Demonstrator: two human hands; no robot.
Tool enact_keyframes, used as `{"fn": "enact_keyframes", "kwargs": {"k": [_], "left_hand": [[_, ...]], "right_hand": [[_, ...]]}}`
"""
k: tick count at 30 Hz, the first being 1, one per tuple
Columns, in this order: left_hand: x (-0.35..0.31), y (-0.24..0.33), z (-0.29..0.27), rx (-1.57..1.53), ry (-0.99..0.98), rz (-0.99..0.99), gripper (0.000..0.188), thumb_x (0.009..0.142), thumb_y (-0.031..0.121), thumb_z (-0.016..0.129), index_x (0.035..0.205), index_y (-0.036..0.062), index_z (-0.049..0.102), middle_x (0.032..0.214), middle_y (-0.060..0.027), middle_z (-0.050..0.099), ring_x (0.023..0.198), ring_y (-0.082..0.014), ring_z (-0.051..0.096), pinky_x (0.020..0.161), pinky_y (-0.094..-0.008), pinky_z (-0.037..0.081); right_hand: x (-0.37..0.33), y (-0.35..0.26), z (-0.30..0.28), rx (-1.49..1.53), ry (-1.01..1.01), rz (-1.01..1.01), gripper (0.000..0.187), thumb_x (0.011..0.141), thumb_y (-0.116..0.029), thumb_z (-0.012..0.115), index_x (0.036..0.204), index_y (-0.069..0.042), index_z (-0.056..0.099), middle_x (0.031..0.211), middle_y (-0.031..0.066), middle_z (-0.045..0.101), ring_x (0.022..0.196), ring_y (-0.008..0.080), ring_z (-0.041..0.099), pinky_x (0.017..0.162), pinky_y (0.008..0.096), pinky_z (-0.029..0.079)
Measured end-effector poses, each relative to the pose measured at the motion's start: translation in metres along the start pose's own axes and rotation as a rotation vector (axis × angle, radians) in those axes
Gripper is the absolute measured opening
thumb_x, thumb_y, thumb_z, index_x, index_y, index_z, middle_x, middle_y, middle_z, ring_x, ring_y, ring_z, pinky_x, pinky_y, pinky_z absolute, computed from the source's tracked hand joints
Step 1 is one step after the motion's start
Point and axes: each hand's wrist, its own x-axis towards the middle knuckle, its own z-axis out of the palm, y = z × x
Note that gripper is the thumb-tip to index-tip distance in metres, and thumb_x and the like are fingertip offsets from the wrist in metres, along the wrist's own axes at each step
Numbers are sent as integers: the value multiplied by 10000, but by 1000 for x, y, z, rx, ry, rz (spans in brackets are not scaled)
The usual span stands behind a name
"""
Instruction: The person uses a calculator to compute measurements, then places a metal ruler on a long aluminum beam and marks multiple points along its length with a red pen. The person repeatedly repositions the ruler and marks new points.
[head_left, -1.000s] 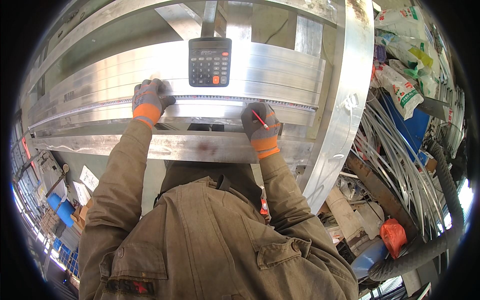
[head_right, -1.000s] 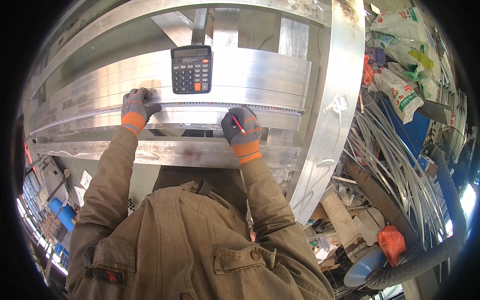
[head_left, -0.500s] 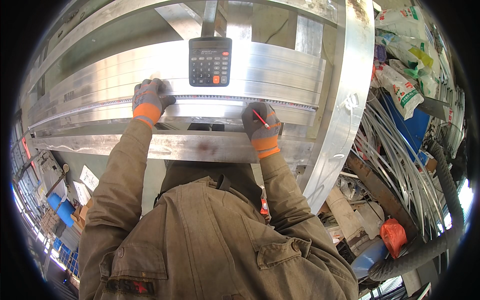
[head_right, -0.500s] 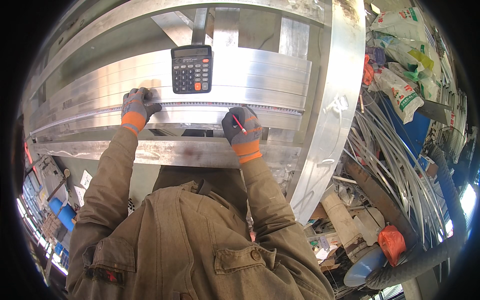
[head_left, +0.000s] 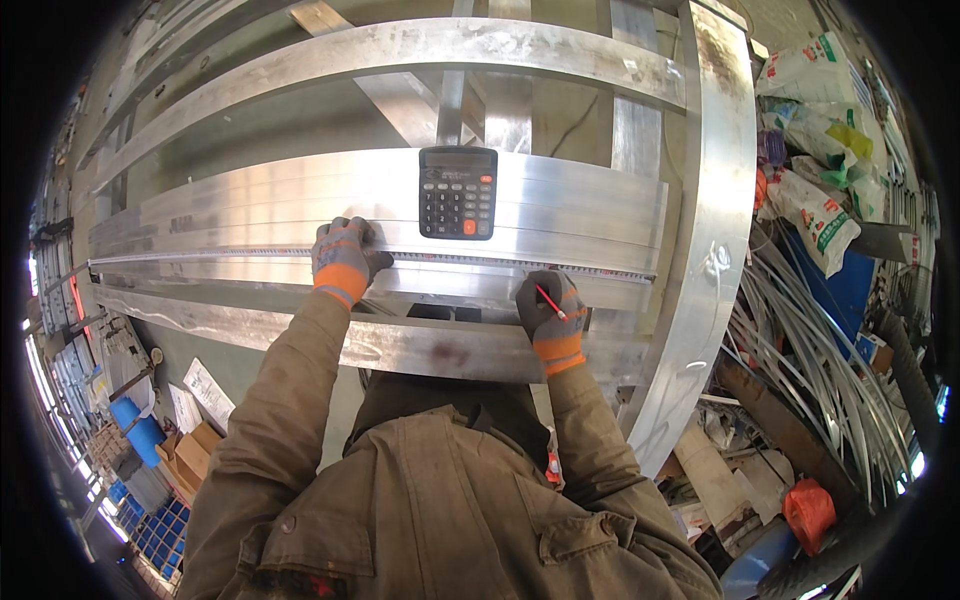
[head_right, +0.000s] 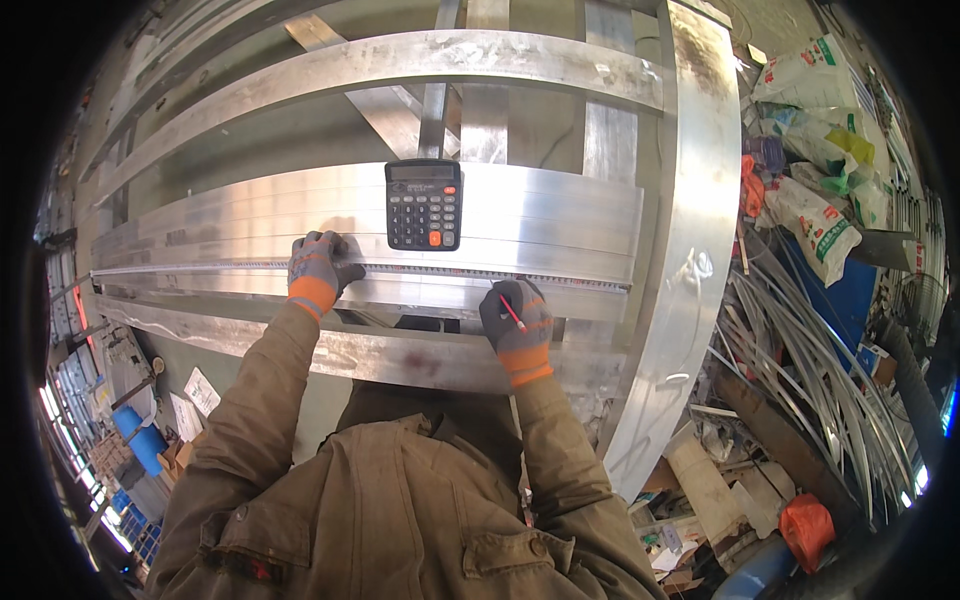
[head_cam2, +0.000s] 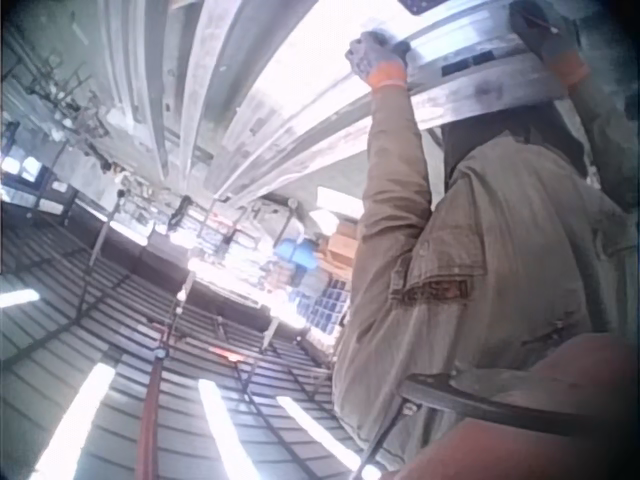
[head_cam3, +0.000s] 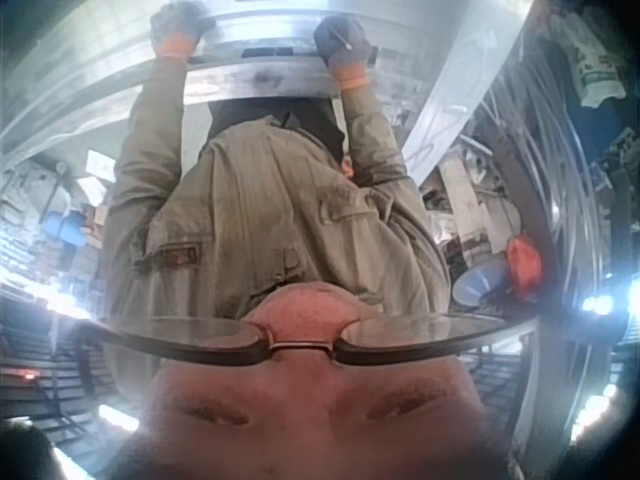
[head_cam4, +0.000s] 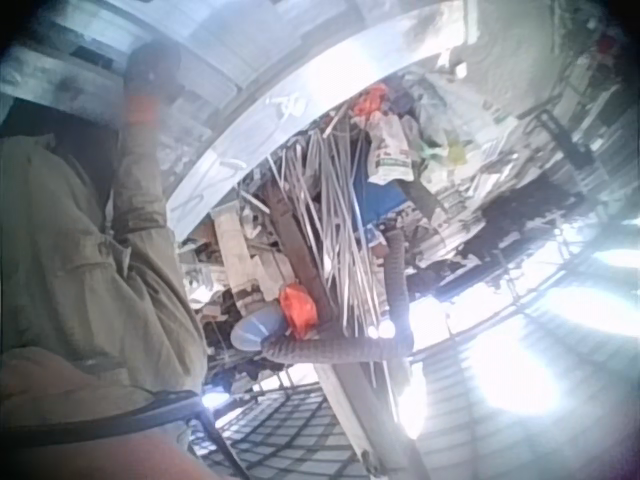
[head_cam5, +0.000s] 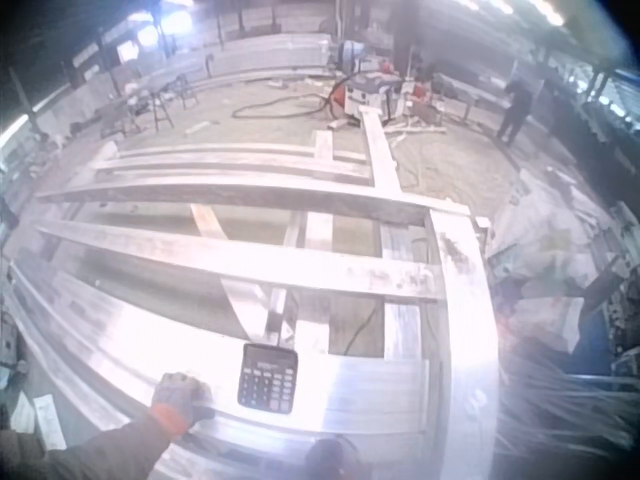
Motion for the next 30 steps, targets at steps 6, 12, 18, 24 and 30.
{"fn": "enact_keyframes", "kwargs": {"k": [6, 12, 18, 24, 30], "left_hand": [[1, -1, 1, -7, 12, 14, 500, 792, 307, 1044, 1183, 97, 812, 1335, -142, 748, 1350, -408, 614, 1173, -504, 547], [2, 3, -3, 48, -48, -25, 508, 853, 366, 1014, 1259, 126, 826, 1372, -112, 739, 1419, -380, 605, 1204, -495, 553], [2, 3, -4, 54, -51, -13, 505, 863, 368, 1015, 1251, 112, 818, 1372, -111, 739, 1414, -377, 607, 1197, -493, 558], [2, 4, -5, 51, -61, -13, 507, 869, 357, 1021, 1253, 100, 812, 1376, -112, 739, 1404, -374, 612, 1196, -488, 558], [2, 4, -5, 49, -57, -14, 517, 863, 353, 1028, 1259, 102, 810, 1381, -112, 739, 1397, -373, 616, 1194, -486, 558]], "right_hand": [[0, 1, -1, -2, -11, -6, 36, 986, -69, 811, 1005, -55, 784, 901, 159, 783, 793, 337, 779, 700, 450, 606], [2, -2, 2, 58, 9, 18, 78, 940, -19, 803, 929, -66, 742, 841, 163, 757, 754, 396, 741, 697, 491, 600], [4, -4, -1, 28, 11, -24, 68, 944, -17, 800, 950, -58, 747, 861, 167, 764, 777, 407, 751, 720, 493, 608], [2, 0, -1, 1, -12, -16, 46, 998, -60, 806, 996, -67, 761, 913, 145, 789, 810, 339, 782, 719, 439, 622], [0, 6, 1, 10, -24, -9, 42, 1002, -55, 801, 1006, -68, 762, 912, 140, 788, 791, 326, 781, 696, 427, 617]]}}
